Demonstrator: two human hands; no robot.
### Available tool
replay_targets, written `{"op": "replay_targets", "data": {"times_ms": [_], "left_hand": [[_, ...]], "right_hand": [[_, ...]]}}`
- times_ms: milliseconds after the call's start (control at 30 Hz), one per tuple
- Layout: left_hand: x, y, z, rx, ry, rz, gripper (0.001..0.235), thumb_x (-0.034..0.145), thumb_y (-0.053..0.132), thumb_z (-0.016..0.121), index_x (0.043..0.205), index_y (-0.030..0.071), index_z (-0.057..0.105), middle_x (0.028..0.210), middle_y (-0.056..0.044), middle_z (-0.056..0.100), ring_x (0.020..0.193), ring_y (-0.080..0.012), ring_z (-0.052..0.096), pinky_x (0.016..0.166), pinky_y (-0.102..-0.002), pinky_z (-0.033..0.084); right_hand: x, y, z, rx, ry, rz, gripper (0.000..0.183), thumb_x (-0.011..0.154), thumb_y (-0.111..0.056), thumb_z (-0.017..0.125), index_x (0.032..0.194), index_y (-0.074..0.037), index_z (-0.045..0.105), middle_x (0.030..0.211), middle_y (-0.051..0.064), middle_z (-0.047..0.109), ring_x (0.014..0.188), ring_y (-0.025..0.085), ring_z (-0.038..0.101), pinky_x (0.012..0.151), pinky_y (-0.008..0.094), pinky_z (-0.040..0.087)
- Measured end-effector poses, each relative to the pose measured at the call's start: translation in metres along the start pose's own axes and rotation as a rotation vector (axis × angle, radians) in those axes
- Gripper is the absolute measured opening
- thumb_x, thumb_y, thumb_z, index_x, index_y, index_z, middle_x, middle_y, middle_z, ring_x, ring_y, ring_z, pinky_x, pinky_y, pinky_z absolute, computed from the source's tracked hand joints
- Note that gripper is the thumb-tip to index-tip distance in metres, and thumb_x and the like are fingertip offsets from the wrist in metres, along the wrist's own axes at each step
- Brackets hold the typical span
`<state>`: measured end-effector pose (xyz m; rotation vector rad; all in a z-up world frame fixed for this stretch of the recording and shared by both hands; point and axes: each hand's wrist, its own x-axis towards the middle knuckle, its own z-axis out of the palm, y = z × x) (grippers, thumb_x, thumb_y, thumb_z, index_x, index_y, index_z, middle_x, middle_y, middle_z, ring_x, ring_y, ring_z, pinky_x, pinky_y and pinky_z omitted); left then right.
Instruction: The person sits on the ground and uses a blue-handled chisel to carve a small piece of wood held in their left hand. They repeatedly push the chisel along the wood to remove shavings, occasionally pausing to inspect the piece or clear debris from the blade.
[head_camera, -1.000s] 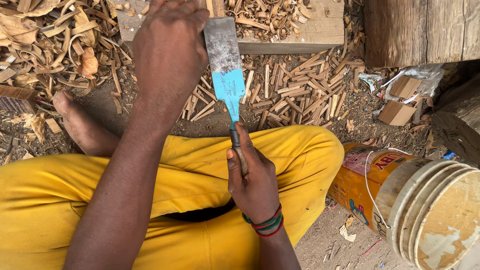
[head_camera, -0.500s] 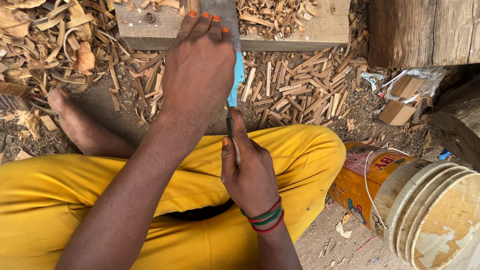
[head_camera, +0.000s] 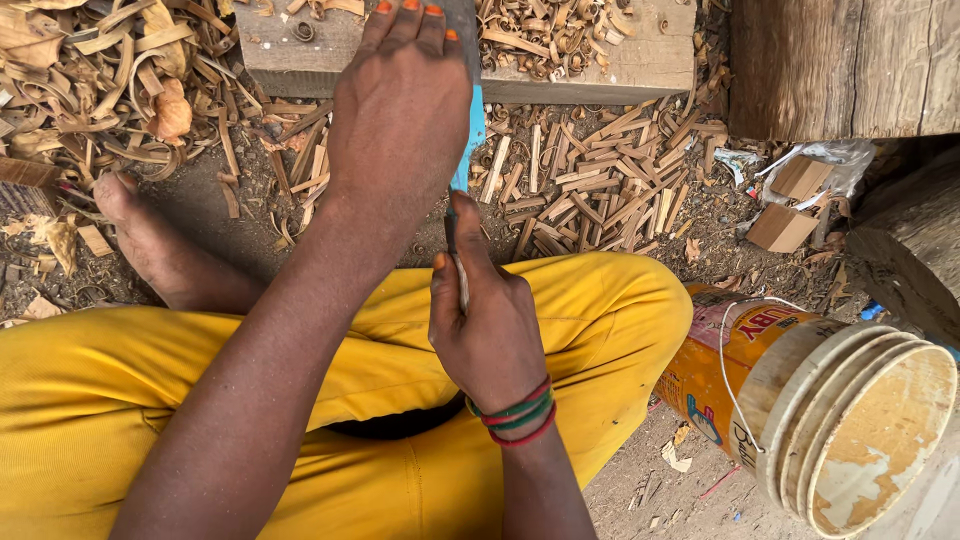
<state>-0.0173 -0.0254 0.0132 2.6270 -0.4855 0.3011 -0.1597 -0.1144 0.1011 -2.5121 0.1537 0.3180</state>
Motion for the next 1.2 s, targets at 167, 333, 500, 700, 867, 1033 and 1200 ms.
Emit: {"op": "replay_targets", "data": {"times_ms": [167,333,500,700,867,1033,1200], "left_hand": [[0.015,-0.004,-0.007,-0.089,-0.233,-0.153,0.028,0.093,-0.002,0.07,0.121,-0.003,0.071,0.105,-0.027,0.073,0.094,-0.0354,0.073,0.084,-0.047,0.06],[-0.01,-0.021,-0.017,-0.026,0.371,0.16,0.051,0.069,-0.001,0.069,0.118,0.011,0.072,0.116,-0.007,0.077,0.106,-0.0199,0.076,0.101,-0.038,0.062],[-0.013,-0.03,-0.009,-0.222,0.144,-0.007,0.043,0.095,0.003,0.075,0.137,0.01,0.073,0.116,-0.014,0.076,0.103,-0.026,0.073,0.098,-0.043,0.058],[-0.005,-0.038,0.013,-0.063,0.223,0.045,0.018,0.102,0.017,0.079,0.12,0.015,0.079,0.116,-0.005,0.079,0.101,-0.0192,0.074,0.093,-0.041,0.06],[-0.009,-0.044,0.013,-0.149,0.241,0.017,0.023,0.098,0.01,0.076,0.121,0.013,0.08,0.115,-0.006,0.079,0.099,-0.0224,0.074,0.087,-0.039,0.061],[-0.006,-0.045,0.008,-0.172,0.227,0.045,0.025,0.1,0.008,0.076,0.124,0.012,0.081,0.11,-0.008,0.079,0.094,-0.0251,0.074,0.084,-0.04,0.061],[-0.006,-0.047,0.002,-0.216,0.2,0.044,0.02,0.099,0.013,0.077,0.119,0.01,0.079,0.112,-0.008,0.078,0.095,-0.0252,0.074,0.084,-0.041,0.061]], "right_hand": [[0.015,0.002,0.018,0.021,0.114,-0.16,0.062,0.1,-0.005,0.059,0.158,-0.005,0.037,0.112,0.027,0.071,0.085,0.045,0.07,0.071,0.05,0.055],[0.002,0.006,0.021,0.14,0.142,-0.089,0.06,0.104,-0.01,0.058,0.161,-0.006,0.039,0.086,0.02,0.067,0.07,0.033,0.067,0.059,0.041,0.053],[-0.026,0.028,0.016,0.634,0.148,0.149,0.06,0.105,-0.021,0.052,0.161,-0.007,0.034,0.073,-0.002,0.056,0.053,0.003,0.055,0.047,0.024,0.05],[-0.042,0.052,0.015,0.547,0.147,0.184,0.057,0.107,-0.022,0.054,0.159,-0.006,0.039,0.074,0.0,0.06,0.054,0.004,0.056,0.048,0.024,0.049],[-0.042,0.053,0.017,0.511,0.103,0.125,0.056,0.107,-0.02,0.057,0.158,-0.003,0.042,0.07,-0.002,0.053,0.056,0.002,0.05,0.053,0.022,0.046],[-0.04,0.049,0.014,0.351,0.098,0.087,0.053,0.105,-0.015,0.06,0.155,-0.001,0.046,0.067,0.0,0.05,0.057,0.004,0.044,0.053,0.023,0.042],[-0.039,0.048,0.011,0.317,0.088,0.032,0.056,0.103,-0.01,0.061,0.155,0.001,0.044,0.069,0.003,0.053,0.058,0.006,0.045,0.054,0.024,0.043]]}}
